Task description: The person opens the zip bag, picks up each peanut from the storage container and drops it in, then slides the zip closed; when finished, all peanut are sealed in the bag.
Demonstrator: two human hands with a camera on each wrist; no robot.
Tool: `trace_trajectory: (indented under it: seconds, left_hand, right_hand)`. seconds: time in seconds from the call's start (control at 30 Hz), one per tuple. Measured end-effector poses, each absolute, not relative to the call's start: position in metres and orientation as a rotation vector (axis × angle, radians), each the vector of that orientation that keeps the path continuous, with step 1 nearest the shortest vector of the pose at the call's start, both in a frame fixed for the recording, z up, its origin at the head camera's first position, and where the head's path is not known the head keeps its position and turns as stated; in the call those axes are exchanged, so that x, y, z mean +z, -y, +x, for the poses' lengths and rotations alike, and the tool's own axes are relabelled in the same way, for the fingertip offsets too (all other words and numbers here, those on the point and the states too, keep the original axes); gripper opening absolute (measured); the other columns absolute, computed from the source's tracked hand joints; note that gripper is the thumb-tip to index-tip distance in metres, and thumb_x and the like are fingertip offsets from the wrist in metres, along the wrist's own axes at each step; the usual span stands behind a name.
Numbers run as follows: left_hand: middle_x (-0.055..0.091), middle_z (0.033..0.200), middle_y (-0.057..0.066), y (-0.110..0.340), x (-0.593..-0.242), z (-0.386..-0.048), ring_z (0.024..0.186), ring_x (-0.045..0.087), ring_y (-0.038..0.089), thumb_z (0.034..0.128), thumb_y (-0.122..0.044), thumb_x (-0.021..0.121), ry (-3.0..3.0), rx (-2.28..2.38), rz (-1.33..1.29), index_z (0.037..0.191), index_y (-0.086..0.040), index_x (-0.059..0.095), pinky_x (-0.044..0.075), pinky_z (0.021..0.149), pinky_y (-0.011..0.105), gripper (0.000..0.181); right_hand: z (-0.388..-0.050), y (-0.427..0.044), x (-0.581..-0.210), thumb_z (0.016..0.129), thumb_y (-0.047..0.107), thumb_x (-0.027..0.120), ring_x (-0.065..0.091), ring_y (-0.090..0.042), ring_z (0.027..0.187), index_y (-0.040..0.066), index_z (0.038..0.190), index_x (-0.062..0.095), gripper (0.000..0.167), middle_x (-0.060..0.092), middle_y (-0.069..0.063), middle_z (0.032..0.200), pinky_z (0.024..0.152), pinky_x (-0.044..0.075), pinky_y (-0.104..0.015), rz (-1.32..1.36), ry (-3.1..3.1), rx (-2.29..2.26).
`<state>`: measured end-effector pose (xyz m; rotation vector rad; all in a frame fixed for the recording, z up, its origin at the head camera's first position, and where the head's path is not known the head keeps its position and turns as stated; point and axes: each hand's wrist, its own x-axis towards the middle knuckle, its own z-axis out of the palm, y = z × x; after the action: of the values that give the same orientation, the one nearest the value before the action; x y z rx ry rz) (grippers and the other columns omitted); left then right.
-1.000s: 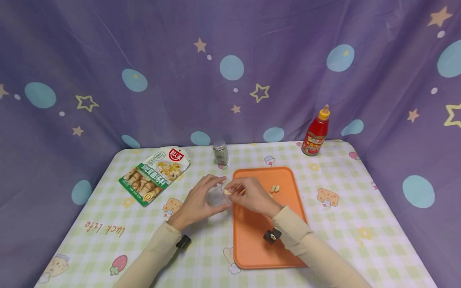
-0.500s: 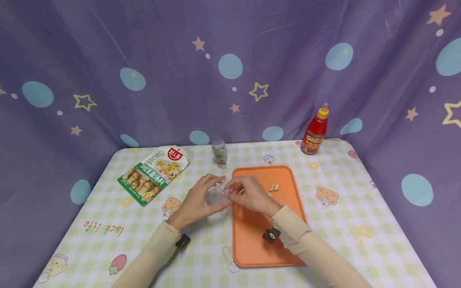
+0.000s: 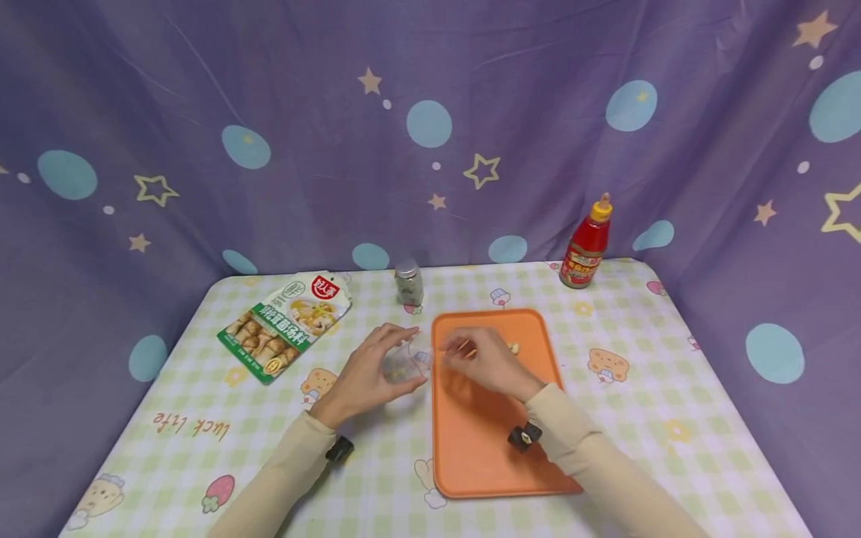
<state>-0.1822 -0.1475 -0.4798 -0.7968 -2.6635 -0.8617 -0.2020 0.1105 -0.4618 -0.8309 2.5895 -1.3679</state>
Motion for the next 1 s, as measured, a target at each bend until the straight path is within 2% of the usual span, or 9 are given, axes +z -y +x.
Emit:
trace_trajectory:
  seconds: [0.2,0.5,1.0]
  left_hand:
    - [0.065,0.13,0.001,0.147,-0.479,-0.182,0.116,0.06,0.015,0.0789,-0.052,0.088,2.666,-0.858,-0.794,0.145,-0.017,0.061,0.054,0.101,0.038,0.079]
    - [0.065,0.13,0.001,0.147,-0.48,-0.182,0.115,0.06,0.015,0.0784,-0.05,0.089,2.659,-0.853,-0.788,0.145,-0.018,0.061,0.054,0.099,0.039,0.079]
    - [0.063,0.132,-0.003,0.147,-0.479,-0.182,0.116,0.059,0.013,0.0811,-0.053,0.085,2.679,-0.858,-0.78,0.147,-0.019,0.06,0.054,0.098,0.037,0.078]
  right_hand:
    - [-0.206,-0.134,-0.473,0.092,0.0,0.072,0.07,-0.012,0.088,0.002,0.104,0.076,0.013,0.078,-0.005,0.099,0.079,0.059,-0.026,-0.82,-2.609,-1.363]
    - [-0.212,-0.166,-0.479,0.094,0.007,0.075,0.071,-0.014,0.085,0.006,0.104,0.078,0.01,0.077,-0.005,0.096,0.078,0.059,-0.027,-0.694,-2.681,-1.305]
    - [-0.227,-0.199,-0.484,0.088,-0.004,0.075,0.075,-0.023,0.089,0.004,0.103,0.077,0.017,0.079,-0.01,0.102,0.079,0.06,-0.033,-0.65,-2.782,-1.193]
